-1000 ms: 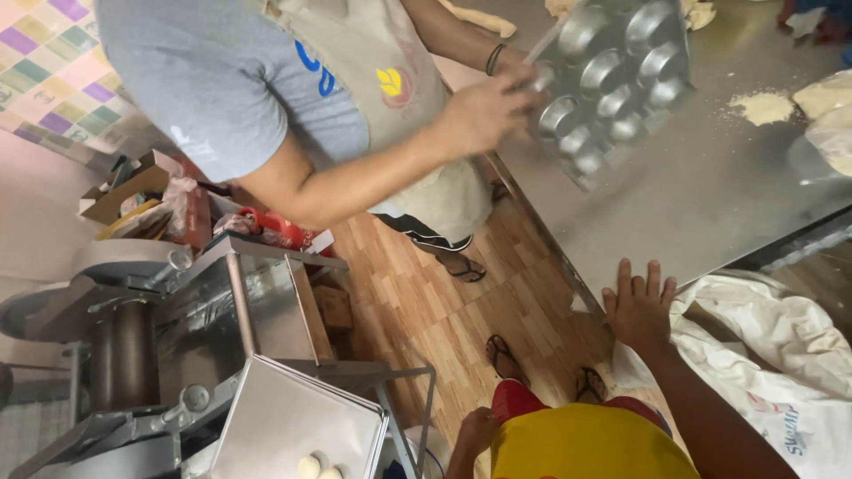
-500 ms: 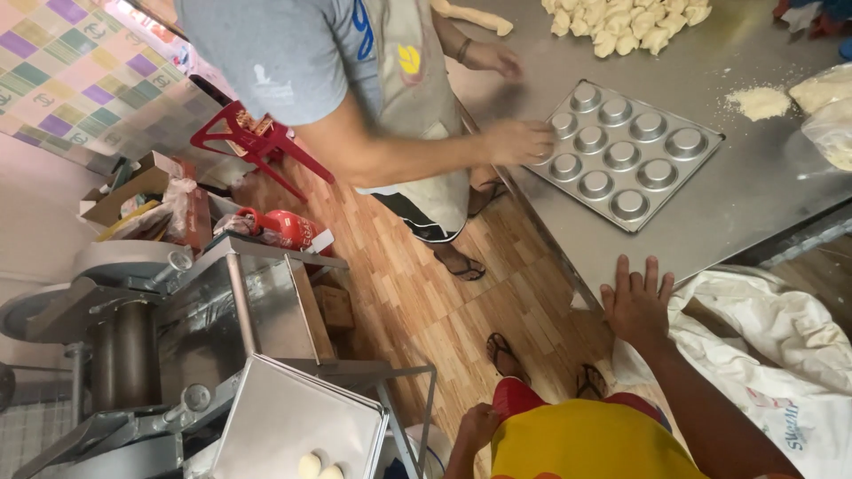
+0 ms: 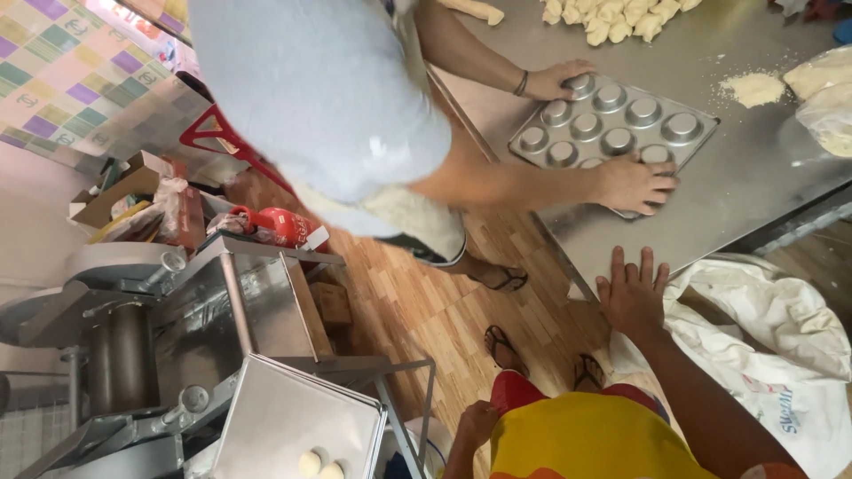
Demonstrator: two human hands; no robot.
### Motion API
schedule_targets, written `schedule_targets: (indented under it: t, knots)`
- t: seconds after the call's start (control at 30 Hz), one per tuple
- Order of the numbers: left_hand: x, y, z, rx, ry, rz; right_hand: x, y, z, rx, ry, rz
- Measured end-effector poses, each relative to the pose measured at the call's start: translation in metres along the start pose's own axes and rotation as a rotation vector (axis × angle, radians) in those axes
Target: Shaping small pieces of dough into balls by hand and arranging them on a baking tray.
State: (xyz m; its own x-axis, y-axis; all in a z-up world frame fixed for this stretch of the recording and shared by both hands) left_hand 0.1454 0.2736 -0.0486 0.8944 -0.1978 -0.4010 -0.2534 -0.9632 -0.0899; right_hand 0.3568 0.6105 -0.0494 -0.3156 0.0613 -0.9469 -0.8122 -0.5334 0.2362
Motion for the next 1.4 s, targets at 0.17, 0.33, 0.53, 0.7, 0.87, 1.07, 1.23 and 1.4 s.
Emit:
schedule_targets:
  t: [0.17,0.33,0.53,0.7,0.87,1.07,1.23,1.4]
  knots:
    - [0.002,0.003,0.010,-0.016,-0.015,-0.032,-0.006,0.004,-0.002,-0.028,-0.095,-0.061]
    - [0.003,0.004,0.018,-0.017,-0.012,-0.024,-0.005,0.004,-0.002,-0.022,-0.079,-0.066]
    - [0.008,0.009,0.038,0.059,-0.027,-0.005,-0.010,0.006,-0.003,-0.057,-0.208,-0.112]
    - [0.004,0.008,0.035,0.044,-0.037,0.001,-0.004,0.003,-0.001,-0.017,-0.085,-0.026]
    - [0.003,0.008,0.039,0.102,-0.054,0.012,-0.002,0.002,-0.002,-0.007,-0.102,-0.026]
    - [0.003,0.014,0.042,0.146,-0.081,-0.079,0.001,0.002,-0.003,-0.009,-0.086,0.022]
    - [0.001,0.011,0.033,0.080,-0.046,-0.020,-0.003,0.004,-0.003,-0.027,-0.141,-0.002]
    - [0.000,0.005,0.023,0.034,-0.025,-0.020,0.000,0.003,-0.003,-0.018,-0.121,-0.059]
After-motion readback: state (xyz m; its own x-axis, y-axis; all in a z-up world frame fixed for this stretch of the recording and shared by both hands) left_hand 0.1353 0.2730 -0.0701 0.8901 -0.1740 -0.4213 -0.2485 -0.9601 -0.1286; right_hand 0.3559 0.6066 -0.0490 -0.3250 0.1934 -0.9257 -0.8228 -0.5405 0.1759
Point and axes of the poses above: each hand's wrist, its own z-axis towards the middle knuckle, its own x-axis out of the palm, y = z × x, the point moved 5 cm from there along z, towards the middle knuckle, and after that the axes turned 4 degrees about -x, right-handed, at the moved point
